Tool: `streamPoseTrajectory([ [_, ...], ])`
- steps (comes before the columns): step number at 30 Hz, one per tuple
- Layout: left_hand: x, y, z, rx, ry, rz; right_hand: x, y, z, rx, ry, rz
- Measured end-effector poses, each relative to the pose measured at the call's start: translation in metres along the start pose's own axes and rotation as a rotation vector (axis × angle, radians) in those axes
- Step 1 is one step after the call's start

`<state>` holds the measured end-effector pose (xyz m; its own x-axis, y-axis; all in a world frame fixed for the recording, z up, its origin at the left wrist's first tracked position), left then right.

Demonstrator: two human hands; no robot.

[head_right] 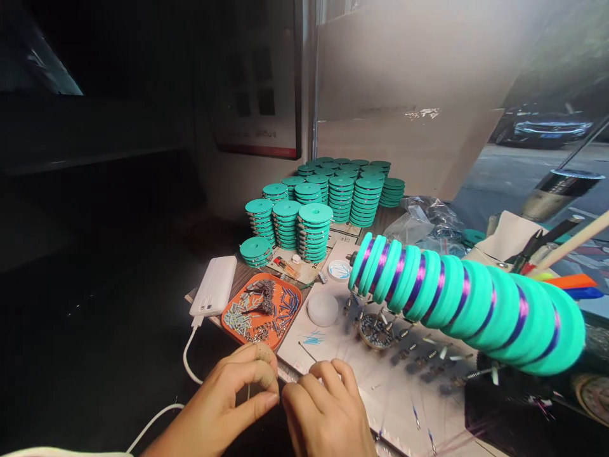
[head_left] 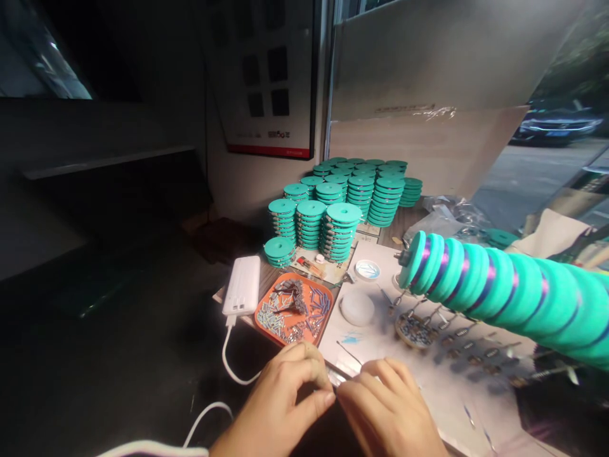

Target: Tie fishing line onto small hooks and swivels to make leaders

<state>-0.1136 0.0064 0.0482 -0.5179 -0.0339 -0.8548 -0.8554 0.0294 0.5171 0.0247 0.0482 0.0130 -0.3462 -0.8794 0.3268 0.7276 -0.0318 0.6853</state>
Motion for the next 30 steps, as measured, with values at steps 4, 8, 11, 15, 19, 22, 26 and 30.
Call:
streamPoseTrajectory([
  [4,0.001,0.0,0.002,-0.011,0.01,-0.012,0.0,-0.001,0.0,0.003,0.001,-0.004],
  [8,0.003,-0.001,0.002,-0.037,0.012,-0.038,0.0,-0.001,0.001,-0.009,0.012,0.01],
  [11,0.002,-0.001,0.002,-0.053,0.023,-0.056,0.0,0.0,0.002,0.0,0.022,0.037],
  [15,-0.002,-0.001,0.003,-0.068,0.033,-0.058,0.001,-0.002,0.003,0.005,0.033,0.025],
  [19,-0.005,-0.003,0.003,-0.084,0.012,0.029,-0.001,-0.008,0.002,-0.04,0.025,0.002],
  [22,-0.006,-0.005,0.004,-0.091,-0.038,0.112,-0.004,-0.011,0.001,-0.059,0.013,0.014],
  [26,-0.003,-0.008,0.004,-0.09,-0.039,0.12,-0.007,-0.008,0.001,-0.02,-0.021,0.073],
  [30,0.006,-0.002,-0.002,-0.109,0.024,0.08,-0.011,-0.001,0.001,-0.018,-0.057,0.136],
])
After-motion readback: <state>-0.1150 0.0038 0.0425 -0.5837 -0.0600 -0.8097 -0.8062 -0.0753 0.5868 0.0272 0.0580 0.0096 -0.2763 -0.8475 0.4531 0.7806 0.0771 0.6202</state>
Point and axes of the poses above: each hand's wrist, its own z-axis towards the middle knuckle, its own y-axis out of the back of the hand, x = y × z, the point moved 3 cm from there along z, towards the middle knuckle, and after that the axes turned 2 degrees about -z, right-handed, at the moved point
